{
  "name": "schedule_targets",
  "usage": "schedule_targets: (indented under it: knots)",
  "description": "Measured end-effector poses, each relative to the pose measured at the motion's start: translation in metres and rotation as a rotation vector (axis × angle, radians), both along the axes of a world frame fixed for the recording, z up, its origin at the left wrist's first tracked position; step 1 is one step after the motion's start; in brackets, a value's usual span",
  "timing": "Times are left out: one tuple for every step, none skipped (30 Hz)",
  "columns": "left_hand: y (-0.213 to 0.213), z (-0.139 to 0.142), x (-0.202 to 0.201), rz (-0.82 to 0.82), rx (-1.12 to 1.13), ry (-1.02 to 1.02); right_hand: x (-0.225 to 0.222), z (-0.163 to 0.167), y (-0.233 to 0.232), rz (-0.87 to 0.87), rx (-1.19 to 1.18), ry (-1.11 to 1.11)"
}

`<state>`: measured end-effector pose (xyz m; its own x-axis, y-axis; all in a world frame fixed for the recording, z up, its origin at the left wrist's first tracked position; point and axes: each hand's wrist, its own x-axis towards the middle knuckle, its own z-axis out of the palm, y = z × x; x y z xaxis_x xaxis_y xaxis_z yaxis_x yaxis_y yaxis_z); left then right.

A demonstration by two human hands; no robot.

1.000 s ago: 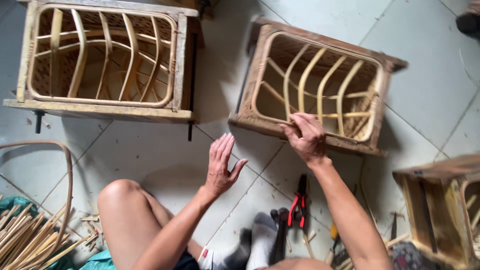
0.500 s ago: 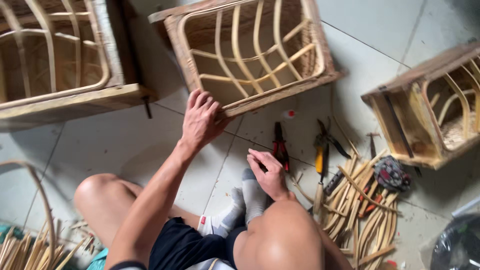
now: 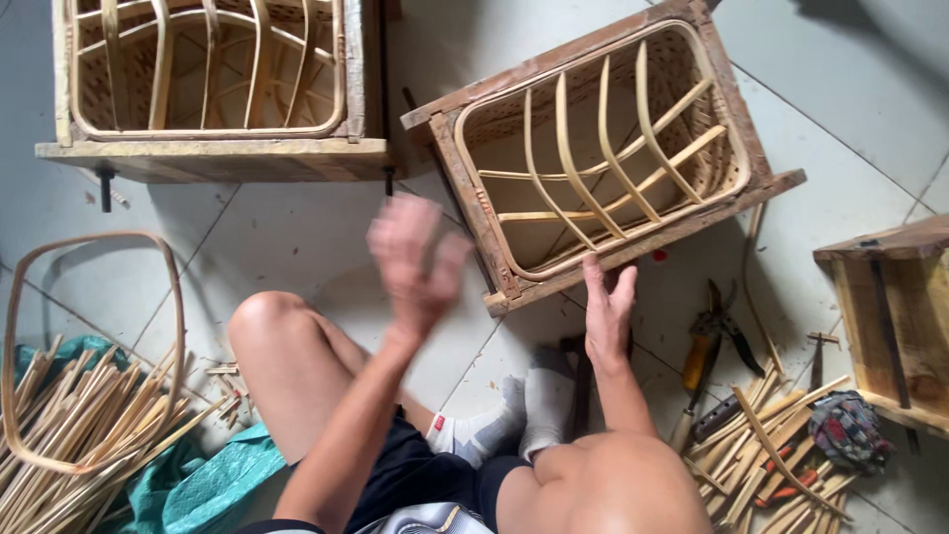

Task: The person sits on the floor assembling a bamboo basket in a wooden frame jig. They squeeze glue from a bottle onto the rim, press a curved bamboo strip into place, trim a strip with a knife, tap the rim with a hammer, and use red-handled pliers to secure the strips to the frame.

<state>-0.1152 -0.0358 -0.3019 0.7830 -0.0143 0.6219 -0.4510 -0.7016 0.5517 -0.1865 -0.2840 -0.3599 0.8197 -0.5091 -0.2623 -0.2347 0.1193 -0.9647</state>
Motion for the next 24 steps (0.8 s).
schedule_targets:
  knots:
    - [0.029,0.002,0.022,0.164,-0.178,0.075,0.002,0.005,0.005,-0.007,-0.029,0.010]
    - [0.058,0.003,0.049,0.284,-0.543,0.220,0.003,0.009,0.009,-0.016,-0.061,0.020]
    - [0.091,0.004,0.080,0.499,-0.596,0.300,0.004,0.013,0.013,-0.026,-0.078,0.036]
    - [0.122,0.005,0.116,0.574,-1.002,0.358,0.006,0.015,0.017,-0.037,-0.099,0.047]
    - [0.147,0.002,0.142,0.648,-1.032,0.430,0.009,0.018,0.019,-0.048,-0.123,0.057]
    - [0.167,-0.004,0.163,0.724,-1.056,0.509,0.011,0.019,0.021,-0.054,-0.133,0.093]
    - [0.180,-0.014,0.183,0.809,-0.974,0.536,0.013,0.021,0.023,-0.063,-0.143,0.130]
    - [0.190,-0.025,0.200,0.889,-0.888,0.563,0.016,0.021,0.025,-0.075,-0.151,0.168]
    - [0.198,-0.036,0.213,0.969,-0.794,0.591,0.019,0.022,0.026,-0.087,-0.129,0.163]
    - [0.203,-0.048,0.221,0.960,-0.682,0.550,0.021,0.022,0.027,-0.097,-0.106,0.163]
    - [0.208,-0.056,0.224,0.954,-0.571,0.508,0.023,0.023,0.029,-0.100,-0.082,0.165]
    - [0.217,-0.061,0.230,0.942,-0.470,0.451,0.025,0.023,0.030,-0.096,-0.141,0.203]
    - [0.231,-0.058,0.239,0.848,-0.502,0.472,0.026,0.023,0.032,-0.100,-0.197,0.240]
    - [0.243,-0.057,0.242,0.758,-0.522,0.502,0.026,0.023,0.033,-0.102,-0.247,0.291]
    - [0.255,-0.053,0.245,0.691,-0.572,0.579,0.026,0.023,0.034,-0.111,-0.216,0.293]
    - [0.271,-0.042,0.250,0.615,-0.622,0.647,0.026,0.023,0.035,-0.124,-0.184,0.285]
    - [0.276,-0.032,0.252,0.649,-0.527,0.656,0.026,0.023,0.036,-0.141,-0.153,0.284]
    - [0.276,-0.023,0.247,0.686,-0.428,0.670,0.026,0.023,0.036,-0.124,-0.158,0.294]
    - [0.273,-0.011,0.242,0.720,-0.333,0.675,0.025,0.023,0.035,-0.105,-0.165,0.295]
    - [0.259,-0.002,0.235,0.572,-0.189,0.503,0.024,0.023,0.034,-0.089,-0.173,0.285]
    - [0.233,0.001,0.224,0.420,-0.050,0.334,0.024,0.023,0.033,-0.083,-0.189,0.285]
    - [0.202,0.002,0.211,0.270,0.089,0.175,0.023,0.023,0.031,-0.070,-0.205,0.296]
    - [0.158,-0.004,0.199,-0.023,-0.414,0.363,0.022,0.024,0.030,-0.047,-0.221,0.307]
    - [0.127,-0.001,0.195,-0.192,0.282,-0.037,0.021,0.025,0.028,-0.027,-0.224,0.298]
